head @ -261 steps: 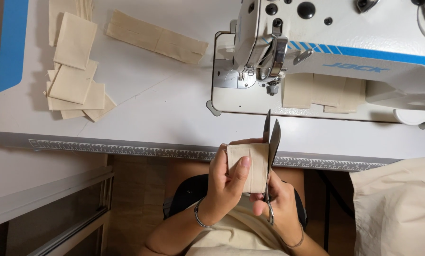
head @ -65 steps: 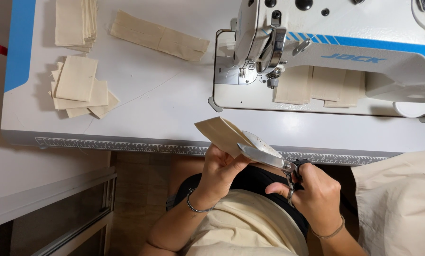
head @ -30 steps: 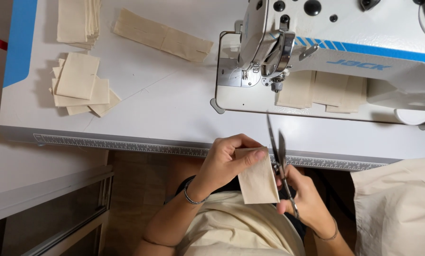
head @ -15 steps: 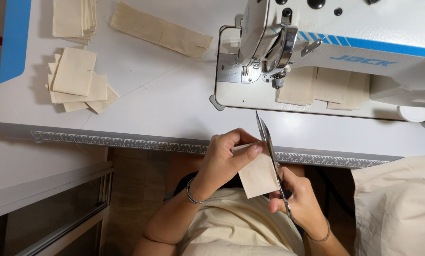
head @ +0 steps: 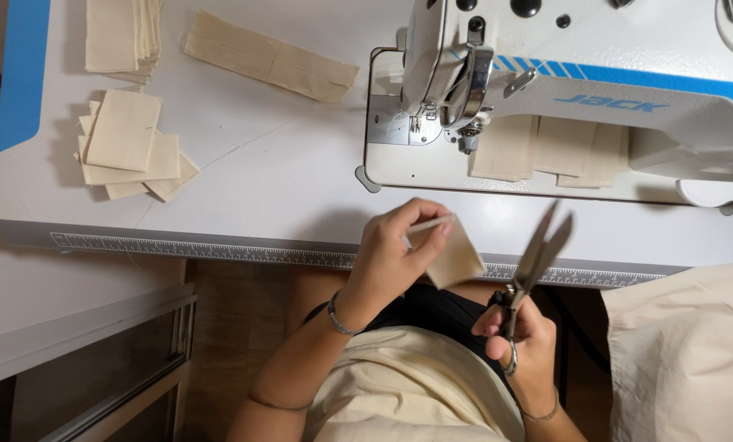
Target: Trimming the edges and loose threads of small rectangular material pieces using scissors at a sewing station.
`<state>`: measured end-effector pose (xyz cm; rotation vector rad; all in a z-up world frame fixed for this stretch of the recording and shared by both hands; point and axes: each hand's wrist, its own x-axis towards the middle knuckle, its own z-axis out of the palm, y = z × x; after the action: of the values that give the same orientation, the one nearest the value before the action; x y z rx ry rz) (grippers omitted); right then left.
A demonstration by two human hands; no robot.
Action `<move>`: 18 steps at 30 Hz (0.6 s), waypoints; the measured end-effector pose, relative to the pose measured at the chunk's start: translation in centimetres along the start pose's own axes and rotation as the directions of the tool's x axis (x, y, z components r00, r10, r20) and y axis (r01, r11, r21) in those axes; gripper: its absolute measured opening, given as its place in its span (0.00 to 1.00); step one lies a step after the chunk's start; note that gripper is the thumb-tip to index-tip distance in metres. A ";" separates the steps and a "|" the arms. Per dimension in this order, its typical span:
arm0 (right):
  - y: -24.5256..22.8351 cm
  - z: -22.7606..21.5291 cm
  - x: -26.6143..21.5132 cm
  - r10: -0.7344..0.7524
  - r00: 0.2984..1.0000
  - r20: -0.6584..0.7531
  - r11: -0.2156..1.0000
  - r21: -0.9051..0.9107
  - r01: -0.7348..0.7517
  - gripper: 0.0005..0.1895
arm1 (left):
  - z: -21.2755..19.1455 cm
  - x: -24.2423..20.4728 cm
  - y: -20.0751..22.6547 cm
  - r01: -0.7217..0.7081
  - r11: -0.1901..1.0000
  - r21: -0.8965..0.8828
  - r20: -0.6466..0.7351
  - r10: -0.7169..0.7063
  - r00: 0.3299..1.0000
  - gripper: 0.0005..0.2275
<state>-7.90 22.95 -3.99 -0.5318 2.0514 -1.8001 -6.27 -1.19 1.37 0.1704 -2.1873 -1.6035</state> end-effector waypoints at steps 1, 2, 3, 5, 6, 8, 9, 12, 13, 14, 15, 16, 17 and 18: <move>0.3 -0.2 -0.5 0.000 1.000 -0.001 1.000 0.000 0.000 0.36 | 0.7 0.9 0.0 0.000 1.000 0.000 0.001 0.000 1.000 0.05; 0.7 -0.4 -0.8 -0.017 0.998 -0.061 1.000 -0.009 0.016 0.37 | 1.5 1.9 0.1 -0.165 0.973 0.162 -0.146 0.189 0.971 0.03; 1.0 -0.7 -1.2 -0.034 0.992 -0.121 0.999 -0.018 0.032 0.38 | 2.2 2.8 0.2 -0.296 0.892 0.341 -0.249 0.390 0.887 0.06; 1.5 -1.1 -1.5 -0.035 0.991 -0.128 0.999 0.023 0.038 0.37 | 3.6 4.4 0.0 -0.445 0.783 0.435 -0.188 0.562 0.805 0.04; 1.7 -1.3 -1.8 -0.035 0.989 -0.141 0.997 0.063 0.044 0.36 | 4.4 5.3 -0.1 -0.576 0.640 0.508 -0.105 0.710 0.696 0.04; 2.4 -1.7 -2.0 -0.028 0.988 -0.150 0.995 0.090 0.042 0.36 | 7.3 6.7 -3.1 -0.578 0.582 0.572 -0.047 0.727 0.685 0.04; 2.8 -1.9 -2.1 -0.019 0.989 -0.147 0.992 0.120 0.037 0.37 | 8.7 7.4 -4.6 -0.570 0.517 0.638 0.009 0.735 0.678 0.07; 3.4 -2.1 -2.1 -0.034 0.991 -0.130 0.994 0.096 0.047 0.37 | 10.1 8.6 -6.7 -0.471 0.520 0.713 0.029 0.649 0.760 0.12; 3.4 -2.1 -2.1 -0.033 0.992 -0.125 0.994 0.099 0.045 0.37 | 10.5 8.4 -7.4 -0.466 0.519 0.717 0.028 0.646 0.762 0.12; 3.4 -2.0 -2.0 -0.034 0.992 -0.120 0.996 0.079 0.044 0.37 | 10.9 8.3 -8.1 -0.400 0.579 0.711 0.039 0.535 0.844 0.13; 3.4 -2.0 -1.9 -0.036 0.993 -0.116 0.997 0.058 0.043 0.37 | 11.2 8.2 -8.8 -0.325 0.629 0.706 0.051 0.413 0.909 0.15; 3.4 -2.1 -2.0 -0.038 0.993 -0.113 0.997 0.058 0.045 0.37 | 10.9 8.0 -8.7 -0.324 0.629 0.707 0.048 0.414 0.909 0.15; 3.3 -2.1 -2.1 -0.020 0.994 -0.109 0.996 0.088 0.029 0.36 | 10.7 7.8 -8.6 -0.313 0.695 0.648 0.069 0.355 0.932 0.12; 3.3 -2.0 -2.0 -0.006 0.994 -0.107 0.993 0.119 0.019 0.36 | 10.3 7.9 -8.6 -0.299 0.753 0.586 0.097 0.300 0.949 0.19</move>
<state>-7.32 26.06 -6.97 -0.4241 1.9951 -1.9834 -18.78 2.47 -7.13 -0.0050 -2.4956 -0.7008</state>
